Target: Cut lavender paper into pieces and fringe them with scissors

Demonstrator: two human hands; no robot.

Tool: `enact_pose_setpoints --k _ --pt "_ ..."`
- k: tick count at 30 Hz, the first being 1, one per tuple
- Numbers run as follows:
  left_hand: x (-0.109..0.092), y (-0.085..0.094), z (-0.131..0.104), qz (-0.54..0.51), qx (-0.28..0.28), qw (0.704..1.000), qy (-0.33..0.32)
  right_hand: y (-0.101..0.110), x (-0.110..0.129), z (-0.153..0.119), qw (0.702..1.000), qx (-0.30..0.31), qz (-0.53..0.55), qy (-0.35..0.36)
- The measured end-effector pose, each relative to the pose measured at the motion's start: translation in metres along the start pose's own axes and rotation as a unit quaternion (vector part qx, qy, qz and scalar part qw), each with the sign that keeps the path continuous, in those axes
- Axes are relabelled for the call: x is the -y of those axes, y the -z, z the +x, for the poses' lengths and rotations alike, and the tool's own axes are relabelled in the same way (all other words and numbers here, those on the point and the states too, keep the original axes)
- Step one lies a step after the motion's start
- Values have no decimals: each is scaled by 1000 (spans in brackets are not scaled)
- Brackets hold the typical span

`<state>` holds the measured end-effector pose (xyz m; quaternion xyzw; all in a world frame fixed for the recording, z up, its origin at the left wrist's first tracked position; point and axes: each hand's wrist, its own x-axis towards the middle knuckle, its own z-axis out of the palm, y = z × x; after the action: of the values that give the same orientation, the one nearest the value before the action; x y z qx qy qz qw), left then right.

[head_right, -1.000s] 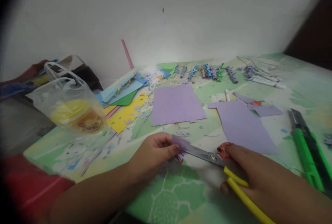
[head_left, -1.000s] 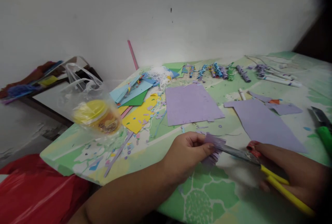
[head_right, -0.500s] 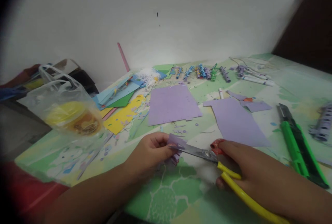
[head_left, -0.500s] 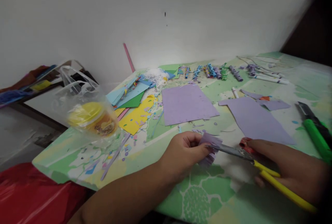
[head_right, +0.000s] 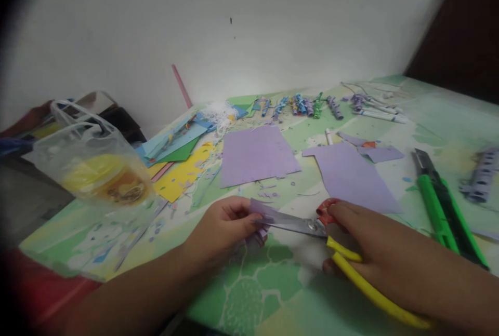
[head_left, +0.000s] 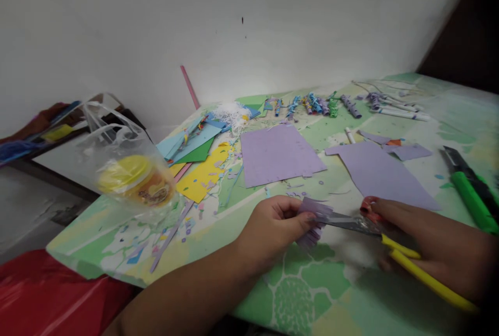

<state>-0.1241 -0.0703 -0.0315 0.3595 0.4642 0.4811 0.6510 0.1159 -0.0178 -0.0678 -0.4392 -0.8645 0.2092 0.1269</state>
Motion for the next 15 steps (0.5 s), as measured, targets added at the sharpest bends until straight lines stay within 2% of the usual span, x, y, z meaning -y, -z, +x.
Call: enact_pose_setpoints --k 3,7,15 --pt "0 0 0 9 -9 1000 -2 1 0 3 999 41 -20 13" --pt "1 0 -1 12 -18 1000 1 3 0 4 998 56 -30 7" --pt "3 -1 -1 -43 -3 999 10 6 -1 3 998 19 -59 8"
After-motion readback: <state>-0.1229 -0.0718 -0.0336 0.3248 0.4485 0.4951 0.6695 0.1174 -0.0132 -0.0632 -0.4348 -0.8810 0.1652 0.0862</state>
